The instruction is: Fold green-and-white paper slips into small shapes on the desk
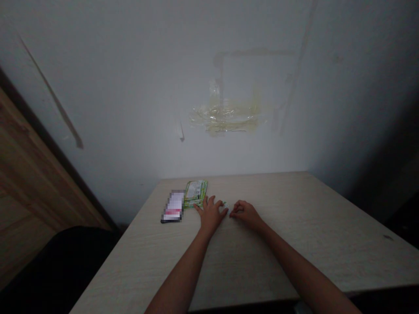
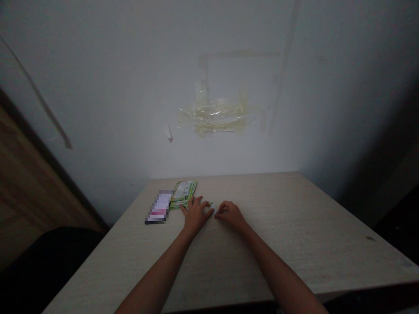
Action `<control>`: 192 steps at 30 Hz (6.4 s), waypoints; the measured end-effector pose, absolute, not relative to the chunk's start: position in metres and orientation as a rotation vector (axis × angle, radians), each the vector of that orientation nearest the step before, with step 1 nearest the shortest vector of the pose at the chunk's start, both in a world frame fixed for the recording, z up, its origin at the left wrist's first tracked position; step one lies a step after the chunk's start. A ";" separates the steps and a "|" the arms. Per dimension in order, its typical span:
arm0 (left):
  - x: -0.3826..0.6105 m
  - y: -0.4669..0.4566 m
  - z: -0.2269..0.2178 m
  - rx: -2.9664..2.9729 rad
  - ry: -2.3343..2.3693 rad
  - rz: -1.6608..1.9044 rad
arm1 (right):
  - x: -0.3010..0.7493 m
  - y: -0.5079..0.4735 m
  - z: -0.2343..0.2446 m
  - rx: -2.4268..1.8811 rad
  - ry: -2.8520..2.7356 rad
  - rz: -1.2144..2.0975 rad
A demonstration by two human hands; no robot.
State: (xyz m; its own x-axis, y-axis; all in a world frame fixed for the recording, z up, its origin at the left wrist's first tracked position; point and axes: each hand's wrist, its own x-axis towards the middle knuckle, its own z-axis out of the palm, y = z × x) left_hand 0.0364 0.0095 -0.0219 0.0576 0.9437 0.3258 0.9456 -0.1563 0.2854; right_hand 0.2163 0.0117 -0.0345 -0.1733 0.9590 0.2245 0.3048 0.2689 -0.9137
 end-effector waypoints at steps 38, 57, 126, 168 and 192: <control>0.035 0.012 -0.027 -2.346 -2.033 -0.675 | 0.220 0.017 -0.035 -1.158 -1.702 0.845; 0.036 0.009 -0.021 -2.388 -2.078 -0.584 | 0.213 0.034 -0.034 -1.346 -1.718 0.518; 0.028 0.010 -0.018 -2.538 -2.048 -0.633 | 0.216 0.031 -0.031 -1.290 -1.770 0.427; 0.029 0.009 -0.017 -2.595 -1.834 -1.110 | 0.236 0.027 -0.033 -1.125 -1.892 0.544; 0.043 0.008 -0.015 -2.460 -2.037 -1.401 | 0.228 0.024 -0.023 -1.092 -1.664 0.935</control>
State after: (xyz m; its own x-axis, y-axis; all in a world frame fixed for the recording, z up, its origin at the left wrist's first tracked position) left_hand 0.0431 0.0082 -0.0151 0.0249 0.9358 0.3516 0.6632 -0.2786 0.6946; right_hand 0.2275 0.0236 -0.0235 -0.1965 0.9406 0.2769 0.2525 0.3214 -0.9127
